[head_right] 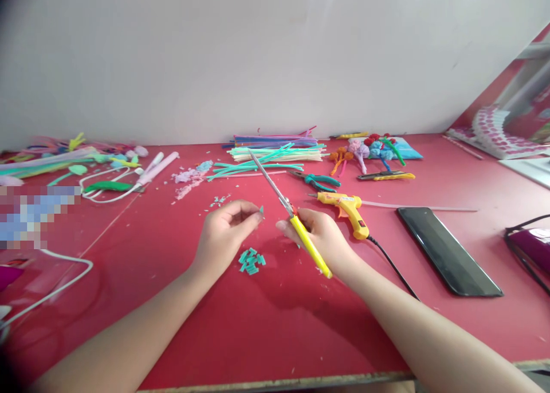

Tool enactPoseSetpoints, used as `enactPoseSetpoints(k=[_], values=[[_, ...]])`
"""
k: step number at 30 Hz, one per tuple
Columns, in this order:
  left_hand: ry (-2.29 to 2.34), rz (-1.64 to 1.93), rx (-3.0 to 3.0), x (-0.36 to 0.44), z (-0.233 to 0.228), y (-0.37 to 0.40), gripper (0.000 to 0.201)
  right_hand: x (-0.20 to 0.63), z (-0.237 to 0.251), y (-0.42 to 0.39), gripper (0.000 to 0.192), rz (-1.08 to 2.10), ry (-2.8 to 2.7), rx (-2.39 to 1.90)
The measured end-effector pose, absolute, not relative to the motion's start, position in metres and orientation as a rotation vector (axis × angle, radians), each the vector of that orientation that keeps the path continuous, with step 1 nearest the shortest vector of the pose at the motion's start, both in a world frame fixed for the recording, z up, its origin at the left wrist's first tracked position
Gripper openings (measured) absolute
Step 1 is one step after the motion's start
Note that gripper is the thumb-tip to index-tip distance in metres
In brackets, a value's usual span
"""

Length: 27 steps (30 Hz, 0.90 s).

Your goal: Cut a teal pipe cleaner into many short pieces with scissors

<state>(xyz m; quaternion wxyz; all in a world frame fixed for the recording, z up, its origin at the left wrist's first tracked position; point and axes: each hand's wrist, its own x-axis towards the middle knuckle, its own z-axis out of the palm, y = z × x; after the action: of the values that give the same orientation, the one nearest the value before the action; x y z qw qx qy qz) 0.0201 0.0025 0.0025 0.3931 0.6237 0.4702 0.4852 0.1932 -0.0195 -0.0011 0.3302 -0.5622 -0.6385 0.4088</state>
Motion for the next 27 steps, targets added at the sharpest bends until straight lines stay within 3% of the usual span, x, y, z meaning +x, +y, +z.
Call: enactPoseSetpoints(k=[5,15,27], values=[[1.182,1.197,1.891,0.022,-0.001,0.001,0.005,0.196,-0.003,-0.016,0.025,0.963,-1.646,-1.577],[1.102,0.987,2.212,0.032,-0.011,-0.010,0.009,0.191,0.003,-0.021,0.007,1.071,-1.626,-1.597],[1.105,0.883,2.336,0.030,-0.012,-0.008,0.009,0.195,-0.001,-0.017,0.007,0.943,-1.702,-1.648]])
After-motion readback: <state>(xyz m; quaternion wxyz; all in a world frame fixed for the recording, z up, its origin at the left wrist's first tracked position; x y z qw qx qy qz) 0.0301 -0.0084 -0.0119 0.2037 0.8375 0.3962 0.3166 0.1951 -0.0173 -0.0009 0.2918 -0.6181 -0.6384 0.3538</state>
